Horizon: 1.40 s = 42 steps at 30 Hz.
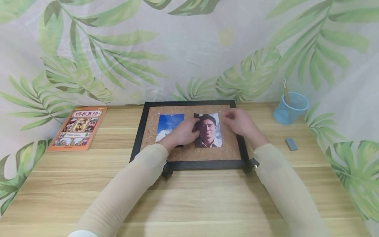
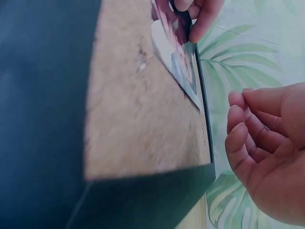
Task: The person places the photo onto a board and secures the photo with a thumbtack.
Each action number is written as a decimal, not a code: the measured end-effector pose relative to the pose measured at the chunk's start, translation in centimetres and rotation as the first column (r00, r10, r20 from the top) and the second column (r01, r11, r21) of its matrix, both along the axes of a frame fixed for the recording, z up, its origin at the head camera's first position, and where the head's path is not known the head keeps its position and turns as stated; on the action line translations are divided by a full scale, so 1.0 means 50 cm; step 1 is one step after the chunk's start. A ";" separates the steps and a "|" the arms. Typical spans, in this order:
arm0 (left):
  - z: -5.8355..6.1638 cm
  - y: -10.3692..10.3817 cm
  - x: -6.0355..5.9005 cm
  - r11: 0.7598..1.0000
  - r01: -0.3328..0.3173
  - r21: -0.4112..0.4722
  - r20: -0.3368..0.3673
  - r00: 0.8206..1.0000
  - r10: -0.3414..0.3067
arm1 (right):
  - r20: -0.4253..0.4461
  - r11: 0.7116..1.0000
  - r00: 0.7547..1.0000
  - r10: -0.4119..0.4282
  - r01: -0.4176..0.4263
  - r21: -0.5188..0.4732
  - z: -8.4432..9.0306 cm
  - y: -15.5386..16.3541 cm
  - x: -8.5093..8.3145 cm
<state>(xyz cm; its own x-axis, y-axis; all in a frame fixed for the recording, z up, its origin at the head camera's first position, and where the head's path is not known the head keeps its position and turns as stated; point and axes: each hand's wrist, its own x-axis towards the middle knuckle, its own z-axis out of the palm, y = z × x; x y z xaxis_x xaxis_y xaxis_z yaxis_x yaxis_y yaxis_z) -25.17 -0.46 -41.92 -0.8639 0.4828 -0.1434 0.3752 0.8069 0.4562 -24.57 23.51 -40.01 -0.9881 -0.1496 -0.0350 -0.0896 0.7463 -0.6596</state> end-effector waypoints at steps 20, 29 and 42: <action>-0.006 -0.001 -0.012 1.000 -0.004 0.000 0.028 1.000 0.004 | 0.190 0.943 0.981 0.046 0.020 -0.332 -0.024 -0.084 -0.090; -0.002 -0.001 -0.012 1.000 0.020 0.009 0.033 0.999 -0.020 | 0.177 0.973 0.984 0.027 0.014 -0.231 -0.041 -0.098 -0.119; 0.001 -0.001 -0.013 1.000 0.021 -0.001 0.047 0.999 -0.021 | 0.236 0.996 0.971 0.030 -0.009 -0.089 -0.035 -0.111 -0.146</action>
<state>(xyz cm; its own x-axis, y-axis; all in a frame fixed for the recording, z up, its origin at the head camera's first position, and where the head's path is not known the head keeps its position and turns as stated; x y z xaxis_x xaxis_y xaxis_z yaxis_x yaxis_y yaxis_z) -25.82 -0.49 -41.88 -0.8457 0.5008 -0.1843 0.3704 0.7995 0.4728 -31.85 17.97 -41.76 -0.9500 -0.1818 -0.2538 0.0629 0.6849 -0.7259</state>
